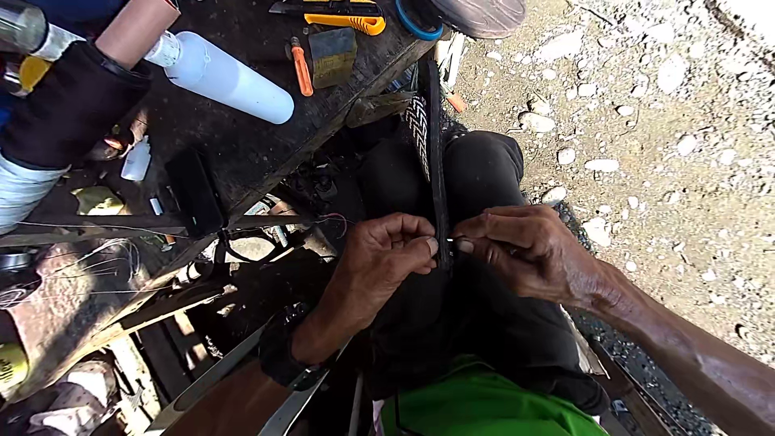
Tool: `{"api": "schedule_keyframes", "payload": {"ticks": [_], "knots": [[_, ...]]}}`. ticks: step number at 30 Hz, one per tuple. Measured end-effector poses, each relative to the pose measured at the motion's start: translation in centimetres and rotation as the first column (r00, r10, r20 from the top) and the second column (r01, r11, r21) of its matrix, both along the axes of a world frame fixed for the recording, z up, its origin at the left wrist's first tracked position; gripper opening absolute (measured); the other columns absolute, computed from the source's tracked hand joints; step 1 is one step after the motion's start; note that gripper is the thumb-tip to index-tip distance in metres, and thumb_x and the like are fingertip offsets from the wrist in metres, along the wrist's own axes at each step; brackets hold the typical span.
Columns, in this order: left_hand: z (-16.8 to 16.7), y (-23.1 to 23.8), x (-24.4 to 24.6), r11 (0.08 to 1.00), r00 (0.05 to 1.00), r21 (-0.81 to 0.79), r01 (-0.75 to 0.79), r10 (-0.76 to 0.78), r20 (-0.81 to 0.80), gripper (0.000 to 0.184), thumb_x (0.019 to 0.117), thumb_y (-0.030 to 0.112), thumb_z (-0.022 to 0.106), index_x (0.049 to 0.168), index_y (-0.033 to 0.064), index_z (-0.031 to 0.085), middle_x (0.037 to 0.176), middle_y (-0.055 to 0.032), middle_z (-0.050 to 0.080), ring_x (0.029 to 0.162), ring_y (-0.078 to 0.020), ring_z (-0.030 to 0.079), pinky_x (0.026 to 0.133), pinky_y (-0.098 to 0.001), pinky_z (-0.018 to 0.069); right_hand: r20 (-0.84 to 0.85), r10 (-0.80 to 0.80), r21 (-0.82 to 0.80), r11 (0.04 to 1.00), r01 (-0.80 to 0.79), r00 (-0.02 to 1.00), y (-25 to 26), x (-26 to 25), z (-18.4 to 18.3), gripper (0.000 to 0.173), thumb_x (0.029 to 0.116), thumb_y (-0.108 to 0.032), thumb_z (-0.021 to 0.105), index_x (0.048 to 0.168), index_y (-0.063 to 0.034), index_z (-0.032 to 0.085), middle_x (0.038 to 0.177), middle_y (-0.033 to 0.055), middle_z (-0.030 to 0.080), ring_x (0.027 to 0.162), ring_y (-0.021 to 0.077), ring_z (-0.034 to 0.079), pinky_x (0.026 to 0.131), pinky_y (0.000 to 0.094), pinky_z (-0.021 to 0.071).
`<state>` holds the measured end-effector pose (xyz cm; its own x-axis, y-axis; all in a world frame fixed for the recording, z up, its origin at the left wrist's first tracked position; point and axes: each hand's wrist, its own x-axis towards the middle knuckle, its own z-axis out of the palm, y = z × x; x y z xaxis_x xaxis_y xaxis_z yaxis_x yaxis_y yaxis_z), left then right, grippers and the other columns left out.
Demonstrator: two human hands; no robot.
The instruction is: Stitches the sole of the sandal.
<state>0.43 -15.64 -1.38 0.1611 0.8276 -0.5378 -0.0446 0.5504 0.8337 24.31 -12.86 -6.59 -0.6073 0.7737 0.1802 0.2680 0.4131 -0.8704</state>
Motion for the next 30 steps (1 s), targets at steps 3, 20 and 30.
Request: {"api": "schedule_keyframes", "payload": {"ticks": [3,20,30], "knots": [[-0.3,-0.3,-0.2,1.000,0.999,0.025,-0.009,0.008,0.042,0.008,0.0937,0.000,0.066,0.099,-0.0022,0.071,0.089,-0.0102,0.073,0.077,-0.0177,0.073,0.075,-0.0312,0.0634,-0.010,0.002,0.009,1.000,-0.002,1.000,0.1,-0.1,-0.2,0.026,0.1056,-0.027,0.056,0.108,-0.0113,0.077,0.087,-0.0005,0.073,0.077,0.0050,0.066,0.066,0.0261,0.0529],[-0.9,-1.1,-0.7,0.987,0.996,0.159,0.018,-0.031,0.081,0.013,0.0981,0.003,0.064,0.108,-0.0032,0.069,0.096,-0.0099,0.073,0.084,-0.0181,0.073,0.080,-0.0322,0.0630,-0.033,-0.077,0.000,0.997,0.077,0.996,-0.3,-1.6,0.2,0.026,0.1042,-0.027,0.058,0.099,-0.0080,0.075,0.082,-0.0005,0.071,0.072,0.0021,0.063,0.063,0.0219,0.0510],[-4.0,0.4,-1.9,0.710,0.874,0.618,0.338,0.008,-0.486,0.026,0.0959,0.017,0.071,0.120,0.0075,0.071,0.113,-0.0051,0.063,0.086,-0.0089,0.063,0.071,-0.0245,0.0575,0.246,-0.032,0.214,0.977,-0.022,0.969,0.1,-0.4,1.9,0.028,0.1085,-0.031,0.049,0.106,-0.0157,0.072,0.082,-0.0005,0.069,0.074,0.0138,0.066,0.059,0.0323,0.0503]]}}
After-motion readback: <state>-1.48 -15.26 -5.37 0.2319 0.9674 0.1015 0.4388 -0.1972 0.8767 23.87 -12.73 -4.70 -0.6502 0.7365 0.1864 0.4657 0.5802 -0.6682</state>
